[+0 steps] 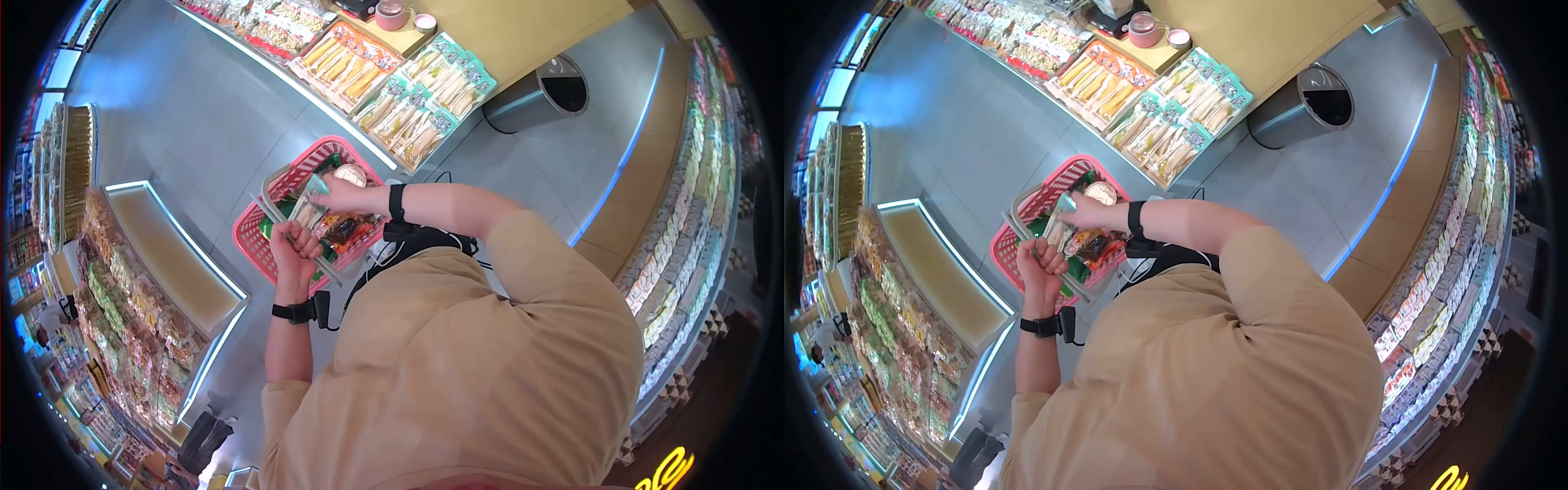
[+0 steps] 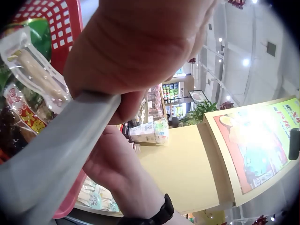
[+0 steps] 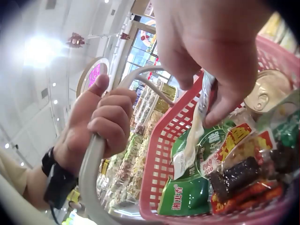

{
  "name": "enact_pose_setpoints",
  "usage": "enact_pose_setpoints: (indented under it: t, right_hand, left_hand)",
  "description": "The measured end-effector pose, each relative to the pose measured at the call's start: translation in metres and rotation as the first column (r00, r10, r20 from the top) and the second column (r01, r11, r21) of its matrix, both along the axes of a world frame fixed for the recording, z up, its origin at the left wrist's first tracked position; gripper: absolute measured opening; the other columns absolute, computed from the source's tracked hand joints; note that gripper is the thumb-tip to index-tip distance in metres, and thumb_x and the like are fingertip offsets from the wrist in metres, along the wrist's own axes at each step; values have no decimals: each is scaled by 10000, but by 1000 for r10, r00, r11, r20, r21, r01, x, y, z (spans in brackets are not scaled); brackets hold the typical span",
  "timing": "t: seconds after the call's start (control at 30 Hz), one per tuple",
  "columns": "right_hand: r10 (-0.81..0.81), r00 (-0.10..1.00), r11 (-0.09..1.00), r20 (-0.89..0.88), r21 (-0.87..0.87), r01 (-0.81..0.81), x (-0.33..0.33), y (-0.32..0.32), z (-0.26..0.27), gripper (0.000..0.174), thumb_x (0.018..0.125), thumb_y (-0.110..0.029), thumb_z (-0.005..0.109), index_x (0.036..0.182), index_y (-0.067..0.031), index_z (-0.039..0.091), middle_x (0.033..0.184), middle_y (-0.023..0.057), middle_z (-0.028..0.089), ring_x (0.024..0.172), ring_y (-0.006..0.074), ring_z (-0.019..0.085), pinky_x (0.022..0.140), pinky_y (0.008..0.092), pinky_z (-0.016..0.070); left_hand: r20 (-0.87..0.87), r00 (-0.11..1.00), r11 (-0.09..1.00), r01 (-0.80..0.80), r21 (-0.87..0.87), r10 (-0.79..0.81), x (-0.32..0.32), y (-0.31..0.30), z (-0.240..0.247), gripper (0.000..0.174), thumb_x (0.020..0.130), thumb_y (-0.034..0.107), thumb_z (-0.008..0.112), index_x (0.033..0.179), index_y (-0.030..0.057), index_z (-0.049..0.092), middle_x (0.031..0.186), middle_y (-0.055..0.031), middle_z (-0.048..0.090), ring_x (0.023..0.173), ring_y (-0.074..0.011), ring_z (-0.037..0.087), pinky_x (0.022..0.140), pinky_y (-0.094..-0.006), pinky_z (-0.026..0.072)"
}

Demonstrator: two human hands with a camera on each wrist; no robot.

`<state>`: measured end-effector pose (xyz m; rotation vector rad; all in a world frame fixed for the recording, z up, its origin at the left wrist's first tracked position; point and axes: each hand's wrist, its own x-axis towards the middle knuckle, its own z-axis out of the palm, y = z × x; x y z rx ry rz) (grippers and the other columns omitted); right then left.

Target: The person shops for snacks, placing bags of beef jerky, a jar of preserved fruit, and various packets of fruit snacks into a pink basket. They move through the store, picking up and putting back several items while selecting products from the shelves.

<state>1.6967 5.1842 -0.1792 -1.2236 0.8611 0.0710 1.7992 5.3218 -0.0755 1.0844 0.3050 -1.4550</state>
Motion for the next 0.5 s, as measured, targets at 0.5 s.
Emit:
enact_pose_setpoints:
  t: [0.5]
  right_hand:
    - [54,822,379,-567,-750,-542,-133,-195,-76,394,853,-139,587,1246,-146,564,1251,83,584,1193,288,528,972,455,427]
  left_hand:
    - [-4,995,995,-97,4,97,2,11,-8,333,841,325,500,620,166,308,507,47,207,416,-84,196,409,-262,210]
